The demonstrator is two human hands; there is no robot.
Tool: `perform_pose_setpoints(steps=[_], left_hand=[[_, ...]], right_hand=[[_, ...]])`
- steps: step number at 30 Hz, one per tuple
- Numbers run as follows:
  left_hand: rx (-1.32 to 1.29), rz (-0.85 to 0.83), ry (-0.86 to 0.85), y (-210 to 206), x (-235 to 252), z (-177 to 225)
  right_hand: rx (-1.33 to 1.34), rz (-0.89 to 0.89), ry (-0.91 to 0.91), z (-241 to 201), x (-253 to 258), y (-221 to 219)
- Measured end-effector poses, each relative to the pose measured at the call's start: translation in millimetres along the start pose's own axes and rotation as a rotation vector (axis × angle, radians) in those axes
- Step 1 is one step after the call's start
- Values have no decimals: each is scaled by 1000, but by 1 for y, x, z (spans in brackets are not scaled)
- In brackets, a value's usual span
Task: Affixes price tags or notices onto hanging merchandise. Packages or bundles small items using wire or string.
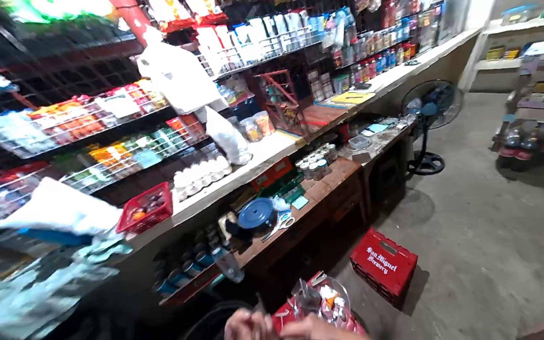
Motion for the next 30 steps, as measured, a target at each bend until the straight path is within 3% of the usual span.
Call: perform_pose_setpoints(steps=[4,9,15,20,25,30], left_hand=[[-125,64,106,6,29,2],[-309,141,92,25,46,-1],[-420,303,128,43,54,0],[-446,365,80,57,62,7],[-479,399,24,69,65,9],[-580,382,9,78,54,-3]], right_hand=[[233,-222,-260,3,7,37],[311,-13,-368,31,9,82],[527,50,-460,51,1,72],[718,-34,-464,43,0,64],[879,263,-503,35,5,46],[889,521,-429,32,15,43]])
Point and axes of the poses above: each hand's wrist, its own x-axis towards the middle knuckle, its own y-axis out of the back of the hand, z = x × y, the point moved 6 cm from there along x, towards the middle knuckle, and after that the axes turned 8 degrees about x, right-handed, at the moved point
